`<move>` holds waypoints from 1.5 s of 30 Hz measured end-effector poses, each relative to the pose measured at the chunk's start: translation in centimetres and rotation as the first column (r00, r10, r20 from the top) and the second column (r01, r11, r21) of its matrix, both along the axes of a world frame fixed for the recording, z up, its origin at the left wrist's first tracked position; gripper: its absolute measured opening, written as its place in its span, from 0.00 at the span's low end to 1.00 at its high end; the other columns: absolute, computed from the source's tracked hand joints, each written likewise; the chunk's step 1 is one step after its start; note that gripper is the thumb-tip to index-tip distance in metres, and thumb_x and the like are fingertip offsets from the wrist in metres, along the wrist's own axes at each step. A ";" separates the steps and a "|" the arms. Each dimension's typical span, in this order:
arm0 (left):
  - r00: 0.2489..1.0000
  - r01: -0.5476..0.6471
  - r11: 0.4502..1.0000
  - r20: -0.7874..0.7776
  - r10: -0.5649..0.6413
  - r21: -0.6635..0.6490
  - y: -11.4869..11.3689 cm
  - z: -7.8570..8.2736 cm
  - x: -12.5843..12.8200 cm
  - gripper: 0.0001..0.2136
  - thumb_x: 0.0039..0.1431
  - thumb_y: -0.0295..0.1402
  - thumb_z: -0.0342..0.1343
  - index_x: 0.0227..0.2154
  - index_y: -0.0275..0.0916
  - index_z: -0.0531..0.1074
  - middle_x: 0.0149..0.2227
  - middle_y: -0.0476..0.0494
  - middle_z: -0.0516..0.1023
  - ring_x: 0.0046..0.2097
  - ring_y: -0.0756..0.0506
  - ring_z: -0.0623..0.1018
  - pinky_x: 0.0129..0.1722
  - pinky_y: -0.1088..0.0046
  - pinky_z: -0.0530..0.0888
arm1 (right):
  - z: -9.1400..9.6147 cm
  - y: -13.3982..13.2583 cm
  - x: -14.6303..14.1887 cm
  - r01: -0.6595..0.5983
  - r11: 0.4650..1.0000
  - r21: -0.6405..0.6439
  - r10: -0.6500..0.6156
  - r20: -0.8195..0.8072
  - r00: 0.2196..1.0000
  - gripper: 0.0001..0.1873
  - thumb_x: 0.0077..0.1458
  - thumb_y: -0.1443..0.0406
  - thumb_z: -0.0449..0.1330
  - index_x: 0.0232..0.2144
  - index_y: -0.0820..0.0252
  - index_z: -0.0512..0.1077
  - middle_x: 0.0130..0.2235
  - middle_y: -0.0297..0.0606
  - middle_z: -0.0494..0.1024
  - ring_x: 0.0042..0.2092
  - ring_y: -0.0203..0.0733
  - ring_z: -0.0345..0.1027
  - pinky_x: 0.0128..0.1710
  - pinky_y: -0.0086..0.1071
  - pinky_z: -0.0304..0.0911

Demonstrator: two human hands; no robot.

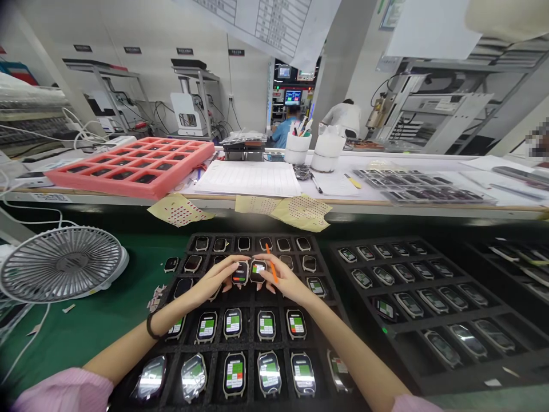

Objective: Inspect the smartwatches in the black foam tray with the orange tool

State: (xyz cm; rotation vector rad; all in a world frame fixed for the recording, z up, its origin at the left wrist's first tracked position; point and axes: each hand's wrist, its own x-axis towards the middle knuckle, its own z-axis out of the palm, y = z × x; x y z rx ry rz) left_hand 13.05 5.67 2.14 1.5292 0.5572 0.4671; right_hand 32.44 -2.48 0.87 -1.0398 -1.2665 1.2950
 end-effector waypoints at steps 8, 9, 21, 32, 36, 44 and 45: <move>1.000 0.011 1.000 -0.011 -0.010 0.028 -0.1 0.1 0.0 0.22 0.57 0.46 0.52 0.50 0.38 0.65 0.29 0.51 0.67 0.26 0.53 0.67 0.20 0.79 0.58 | 0.0 0.0 0.0 0.040 0.999 0.008 -0.040 -0.005 0.999 0.19 0.55 0.57 0.58 0.47 0.56 0.65 0.32 0.33 0.69 0.26 0.34 0.70 0.18 0.25 0.56; 1.000 0.009 1.000 -0.011 -0.008 0.025 -0.2 0.1 0.0 0.22 0.57 0.46 0.52 0.50 0.38 0.65 0.29 0.50 0.67 0.26 0.53 0.67 0.20 0.79 0.58 | 0.0 0.0 0.0 0.044 0.999 0.009 -0.044 -0.001 0.999 0.18 0.54 0.57 0.59 0.46 0.57 0.65 0.32 0.33 0.69 0.26 0.34 0.70 0.18 0.25 0.55; 0.998 0.043 0.991 0.050 -0.036 -0.130 0.1 0.1 0.0 0.23 0.57 0.49 0.51 0.48 0.38 0.67 0.31 0.47 0.70 0.30 0.50 0.72 0.20 0.80 0.58 | -0.4 0.0 0.2 0.065 0.998 -0.017 -0.066 -0.061 0.996 0.17 0.56 0.57 0.57 0.46 0.57 0.66 0.30 0.33 0.70 0.25 0.35 0.70 0.17 0.25 0.54; 0.998 0.023 1.000 0.065 -0.023 -0.010 0.1 -0.2 -0.1 0.21 0.58 0.45 0.51 0.51 0.40 0.64 0.34 0.48 0.69 0.30 0.51 0.71 0.22 0.79 0.62 | -0.5 0.0 0.2 0.060 0.998 0.007 -0.060 -0.015 0.998 0.19 0.56 0.57 0.58 0.48 0.57 0.64 0.31 0.34 0.70 0.26 0.35 0.70 0.18 0.25 0.55; 0.999 0.022 0.999 0.047 -0.023 0.026 0.0 -0.1 -0.1 0.21 0.58 0.44 0.52 0.52 0.39 0.63 0.35 0.47 0.69 0.32 0.50 0.71 0.22 0.79 0.63 | -0.2 -0.2 0.0 0.034 0.999 0.011 -0.035 0.000 0.999 0.21 0.54 0.58 0.60 0.49 0.55 0.63 0.36 0.35 0.69 0.29 0.36 0.70 0.18 0.25 0.56; 0.999 0.012 0.998 0.043 -0.014 0.065 0.0 -0.3 -0.2 0.22 0.56 0.40 0.57 0.52 0.41 0.63 0.42 0.44 0.71 0.35 0.49 0.72 0.30 0.75 0.69 | -0.4 -0.3 0.1 -0.014 0.998 0.053 0.012 0.037 0.999 0.25 0.54 0.60 0.61 0.52 0.53 0.59 0.39 0.37 0.69 0.33 0.36 0.70 0.19 0.23 0.58; 0.998 0.012 0.997 0.053 -0.016 0.074 0.0 -0.3 -0.2 0.21 0.55 0.39 0.58 0.51 0.40 0.63 0.44 0.43 0.71 0.38 0.48 0.73 0.35 0.73 0.70 | -0.4 -0.2 0.1 -0.014 0.998 0.054 0.012 0.038 0.999 0.25 0.54 0.60 0.61 0.52 0.53 0.59 0.38 0.37 0.69 0.33 0.37 0.70 0.19 0.23 0.58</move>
